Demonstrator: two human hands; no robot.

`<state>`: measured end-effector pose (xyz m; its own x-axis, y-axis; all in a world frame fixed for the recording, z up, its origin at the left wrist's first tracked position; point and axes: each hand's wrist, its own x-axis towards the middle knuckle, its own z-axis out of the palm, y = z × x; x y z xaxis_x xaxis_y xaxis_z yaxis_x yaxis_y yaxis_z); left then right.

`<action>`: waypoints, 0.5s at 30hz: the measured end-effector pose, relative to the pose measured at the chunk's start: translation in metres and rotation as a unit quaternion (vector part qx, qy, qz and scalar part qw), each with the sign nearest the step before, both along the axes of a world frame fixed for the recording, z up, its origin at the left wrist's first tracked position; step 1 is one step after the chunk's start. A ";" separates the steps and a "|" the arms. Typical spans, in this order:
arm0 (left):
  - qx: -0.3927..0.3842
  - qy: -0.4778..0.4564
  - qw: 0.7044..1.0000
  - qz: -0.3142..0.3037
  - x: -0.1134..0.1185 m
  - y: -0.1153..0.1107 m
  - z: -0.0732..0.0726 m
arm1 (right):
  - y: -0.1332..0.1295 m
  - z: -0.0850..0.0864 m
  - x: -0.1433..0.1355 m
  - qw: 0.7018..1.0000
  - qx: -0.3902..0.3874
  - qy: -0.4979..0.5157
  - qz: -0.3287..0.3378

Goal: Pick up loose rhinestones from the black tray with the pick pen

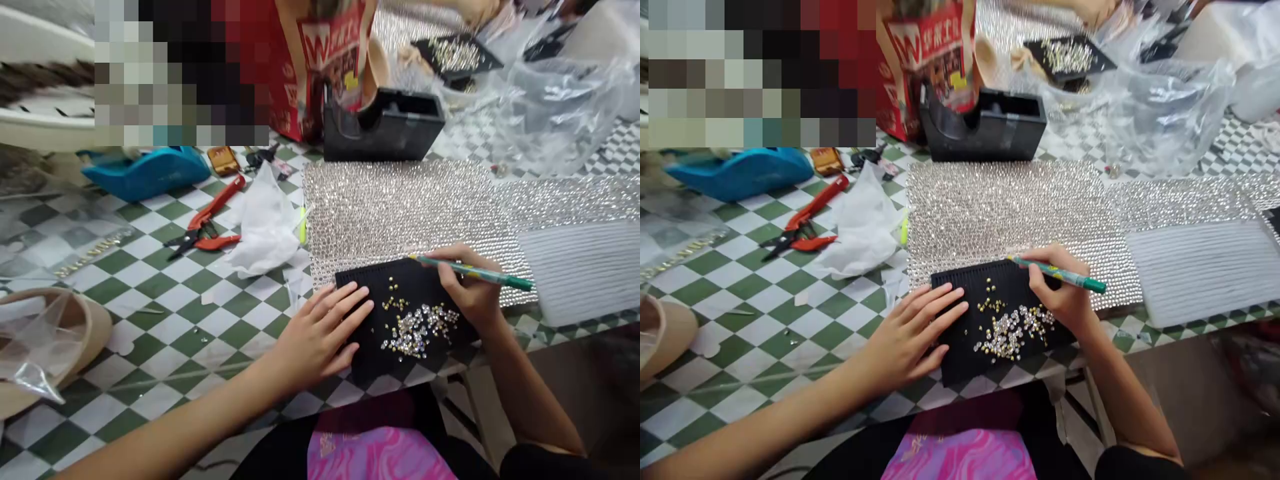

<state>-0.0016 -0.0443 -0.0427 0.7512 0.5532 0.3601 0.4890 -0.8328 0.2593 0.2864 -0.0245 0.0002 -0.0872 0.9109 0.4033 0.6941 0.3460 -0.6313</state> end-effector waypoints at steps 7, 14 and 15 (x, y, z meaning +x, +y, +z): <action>0.038 0.004 0.999 0.015 0.000 0.000 -0.001 | 0.004 0.002 -0.006 1.000 0.013 -0.005 0.019; 0.039 0.017 0.999 0.011 -0.001 0.003 0.007 | 0.004 -0.001 -0.004 1.000 0.006 0.008 0.018; 0.038 0.017 0.999 0.012 -0.001 0.003 0.007 | 0.004 -0.002 -0.004 1.000 0.005 0.008 0.018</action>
